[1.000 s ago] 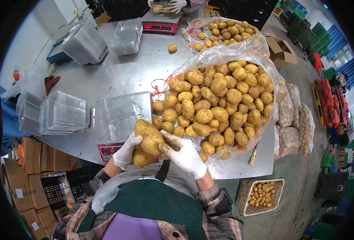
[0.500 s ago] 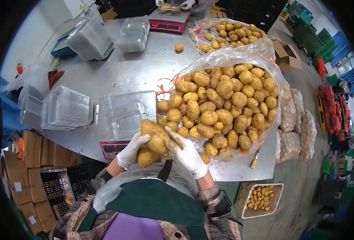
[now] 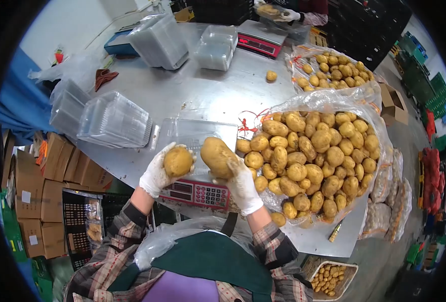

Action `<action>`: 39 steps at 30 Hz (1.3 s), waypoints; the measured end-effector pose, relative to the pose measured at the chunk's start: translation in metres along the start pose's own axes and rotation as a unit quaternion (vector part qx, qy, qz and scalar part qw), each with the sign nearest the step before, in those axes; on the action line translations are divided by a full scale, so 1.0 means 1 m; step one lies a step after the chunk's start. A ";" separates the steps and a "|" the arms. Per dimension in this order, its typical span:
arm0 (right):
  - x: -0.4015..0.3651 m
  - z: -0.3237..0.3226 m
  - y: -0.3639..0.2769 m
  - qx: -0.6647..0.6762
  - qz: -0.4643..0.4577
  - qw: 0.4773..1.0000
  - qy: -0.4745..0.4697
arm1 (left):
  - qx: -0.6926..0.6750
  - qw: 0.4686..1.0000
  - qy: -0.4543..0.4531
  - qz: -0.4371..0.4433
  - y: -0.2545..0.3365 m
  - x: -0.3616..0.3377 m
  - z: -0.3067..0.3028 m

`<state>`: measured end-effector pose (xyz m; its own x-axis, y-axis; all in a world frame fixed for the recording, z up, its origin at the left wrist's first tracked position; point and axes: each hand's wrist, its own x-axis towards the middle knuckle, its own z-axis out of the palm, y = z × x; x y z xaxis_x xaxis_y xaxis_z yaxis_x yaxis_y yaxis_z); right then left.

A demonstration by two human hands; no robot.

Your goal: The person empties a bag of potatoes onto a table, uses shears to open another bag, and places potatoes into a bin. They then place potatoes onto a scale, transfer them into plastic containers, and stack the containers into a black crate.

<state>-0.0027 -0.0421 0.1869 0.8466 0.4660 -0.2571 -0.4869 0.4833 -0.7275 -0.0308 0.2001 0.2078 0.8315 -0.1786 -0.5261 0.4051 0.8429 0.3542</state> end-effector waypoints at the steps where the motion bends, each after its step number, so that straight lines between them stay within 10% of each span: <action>1: 0.013 0.003 0.008 -0.120 -0.066 0.990 0.010 | 0.044 0.998 0.007 0.035 0.006 -0.001 0.001; 4: 0.028 0.045 0.015 -0.329 -0.161 0.929 0.059 | 0.361 0.891 0.108 0.254 0.018 0.022 -0.020; 6: 0.036 0.048 0.035 -0.584 -0.317 0.743 0.080 | 0.649 0.670 0.168 0.319 0.014 0.025 -0.016; 8: 0.039 0.043 0.047 -0.723 -0.240 0.647 0.020 | 0.829 0.413 0.191 0.325 0.003 0.045 -0.055; 9: 0.040 0.040 0.053 -0.747 -0.292 0.598 0.001 | 0.833 0.440 0.190 0.277 -0.002 0.028 -0.029; 12: 0.028 0.023 0.057 -0.674 -0.315 0.668 -0.016 | 0.808 0.505 0.093 0.290 0.018 0.033 -0.053; 13: 0.022 0.018 0.050 -0.618 -0.318 0.719 -0.017 | 0.736 0.605 0.069 0.295 0.029 0.026 -0.047; 16: 0.011 -0.031 0.040 -0.586 -0.346 0.725 0.107 | 0.555 0.718 0.145 0.395 0.060 0.002 -0.067; 22: 0.006 -0.101 0.003 -0.538 -0.195 0.801 0.174 | 0.488 0.707 0.318 0.401 0.112 -0.066 -0.098; 30: 0.062 -0.006 0.015 -0.610 -0.263 0.745 0.064 | 0.517 0.732 0.191 0.401 0.057 -0.027 -0.079; 34: 0.079 0.050 0.039 -0.652 -0.312 0.691 -0.030 | 0.700 0.577 0.177 0.383 0.011 0.002 -0.052; 36: 0.079 0.058 0.048 -0.663 -0.303 0.683 -0.039 | 0.805 0.401 0.223 0.377 -0.005 0.018 -0.049; 39: 0.058 0.060 0.047 -0.647 -0.328 0.688 -0.027 | 0.804 0.368 0.237 0.403 -0.009 0.024 -0.048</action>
<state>0.0107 0.0517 0.1759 0.7675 0.5052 0.3946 0.6234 -0.4449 -0.6430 -0.0331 0.2122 0.1553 0.9225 0.2313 0.3089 0.1188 -0.9318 0.3429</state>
